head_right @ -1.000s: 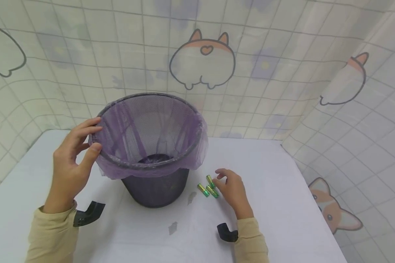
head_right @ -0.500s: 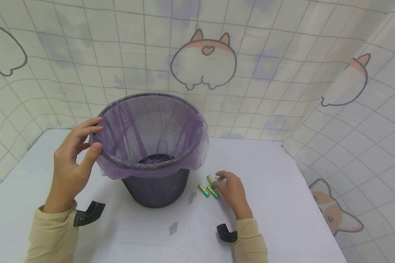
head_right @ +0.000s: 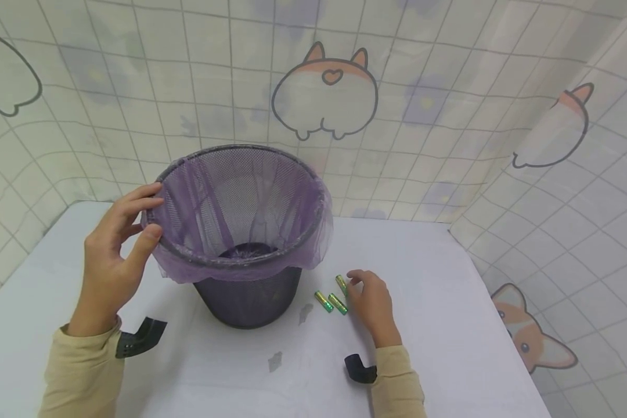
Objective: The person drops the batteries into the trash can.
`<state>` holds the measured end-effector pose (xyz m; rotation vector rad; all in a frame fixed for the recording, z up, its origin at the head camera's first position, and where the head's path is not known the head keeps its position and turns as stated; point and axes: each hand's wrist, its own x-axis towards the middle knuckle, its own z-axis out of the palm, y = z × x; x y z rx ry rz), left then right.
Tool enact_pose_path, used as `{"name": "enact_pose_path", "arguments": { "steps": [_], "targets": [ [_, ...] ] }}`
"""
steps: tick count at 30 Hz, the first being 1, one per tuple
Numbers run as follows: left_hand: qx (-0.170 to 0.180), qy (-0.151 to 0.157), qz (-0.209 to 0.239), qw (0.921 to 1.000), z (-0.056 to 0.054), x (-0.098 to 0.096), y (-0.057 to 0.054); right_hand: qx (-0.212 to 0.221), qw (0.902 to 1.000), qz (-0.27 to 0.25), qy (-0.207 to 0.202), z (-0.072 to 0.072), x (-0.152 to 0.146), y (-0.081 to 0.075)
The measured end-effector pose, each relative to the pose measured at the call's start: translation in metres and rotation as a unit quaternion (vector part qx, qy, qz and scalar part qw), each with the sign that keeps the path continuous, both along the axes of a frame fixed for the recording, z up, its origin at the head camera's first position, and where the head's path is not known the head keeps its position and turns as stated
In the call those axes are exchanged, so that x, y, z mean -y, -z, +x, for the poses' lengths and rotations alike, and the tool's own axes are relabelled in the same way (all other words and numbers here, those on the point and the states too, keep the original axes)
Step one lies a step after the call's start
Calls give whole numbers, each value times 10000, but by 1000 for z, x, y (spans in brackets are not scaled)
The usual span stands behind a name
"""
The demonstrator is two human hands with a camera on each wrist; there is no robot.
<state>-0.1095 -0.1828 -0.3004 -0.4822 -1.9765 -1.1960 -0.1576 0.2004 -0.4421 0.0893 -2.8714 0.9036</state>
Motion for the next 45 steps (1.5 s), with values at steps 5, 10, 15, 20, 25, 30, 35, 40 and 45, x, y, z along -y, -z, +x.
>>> {"name": "enact_pose_path", "arguments": {
  "steps": [5, 10, 15, 20, 25, 30, 35, 40, 45],
  "targets": [
    [9, 8, -19, 10000, 0, 0, 0, 255, 9996, 115, 83, 0, -1, 2],
    [12, 15, -26, 10000, -1, -1, -1, 282, 9991, 212, 244, 0, -2, 4],
    [8, 19, -23, 10000, -1, -2, -1, 217, 9991, 229, 296, 2, -3, 4],
    [25, 5, -6, 10000, -1, -2, 0, 134, 9991, 223, 323, 2, -4, 4],
    [31, 14, 4, 10000, -1, -2, 1, -86, 9993, 161, 333, 2, -5, 3],
    [53, 18, -17, 10000, -1, -2, 0, -256, 9992, 50, 295, 3, -5, 1],
    [32, 18, -13, 10000, 1, -1, -2, -335, 9992, -58, 213, 3, -4, -1],
    [45, -7, -45, 10000, 0, 0, -2, -453, 9988, -118, 161, 3, -3, -4],
    [53, -48, -49, 10000, 0, -1, 0, -514, 9984, -223, 97, 4, -4, -10]
  ]
}}
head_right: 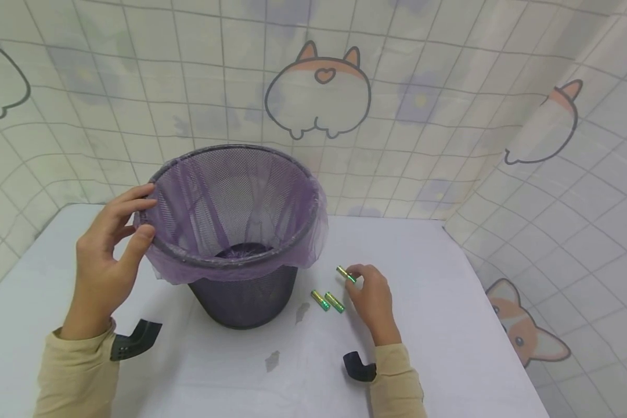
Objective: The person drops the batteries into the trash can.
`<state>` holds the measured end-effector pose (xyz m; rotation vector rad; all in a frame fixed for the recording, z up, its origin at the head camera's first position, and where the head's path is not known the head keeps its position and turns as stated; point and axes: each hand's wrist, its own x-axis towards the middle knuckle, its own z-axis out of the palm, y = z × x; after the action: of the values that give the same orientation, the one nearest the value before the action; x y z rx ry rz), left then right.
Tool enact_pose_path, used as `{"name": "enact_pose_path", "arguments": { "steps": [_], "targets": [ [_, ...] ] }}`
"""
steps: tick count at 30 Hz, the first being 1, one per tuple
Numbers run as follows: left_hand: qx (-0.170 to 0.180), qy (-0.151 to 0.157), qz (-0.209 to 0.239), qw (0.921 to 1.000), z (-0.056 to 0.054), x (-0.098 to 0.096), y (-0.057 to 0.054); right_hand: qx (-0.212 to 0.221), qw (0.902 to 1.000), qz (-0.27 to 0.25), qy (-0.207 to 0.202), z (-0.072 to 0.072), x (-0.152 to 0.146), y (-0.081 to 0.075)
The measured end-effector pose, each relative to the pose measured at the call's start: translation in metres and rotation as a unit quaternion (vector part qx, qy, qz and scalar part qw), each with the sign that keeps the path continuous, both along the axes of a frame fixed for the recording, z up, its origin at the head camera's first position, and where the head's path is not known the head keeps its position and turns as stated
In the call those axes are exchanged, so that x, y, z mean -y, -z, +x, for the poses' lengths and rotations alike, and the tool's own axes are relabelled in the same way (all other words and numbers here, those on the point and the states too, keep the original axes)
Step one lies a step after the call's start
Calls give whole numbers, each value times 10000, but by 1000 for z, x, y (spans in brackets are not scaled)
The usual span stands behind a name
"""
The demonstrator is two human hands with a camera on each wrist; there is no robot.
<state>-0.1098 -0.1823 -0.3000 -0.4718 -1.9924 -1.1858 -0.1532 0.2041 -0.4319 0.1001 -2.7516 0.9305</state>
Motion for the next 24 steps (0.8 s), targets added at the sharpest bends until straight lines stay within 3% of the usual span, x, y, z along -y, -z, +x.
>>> {"name": "enact_pose_path", "arguments": {
  "steps": [24],
  "targets": [
    [-3, -21, 36, 10000, 1, -1, 0, -359, 9992, 161, 84, 10, 3, -31]
  ]
}}
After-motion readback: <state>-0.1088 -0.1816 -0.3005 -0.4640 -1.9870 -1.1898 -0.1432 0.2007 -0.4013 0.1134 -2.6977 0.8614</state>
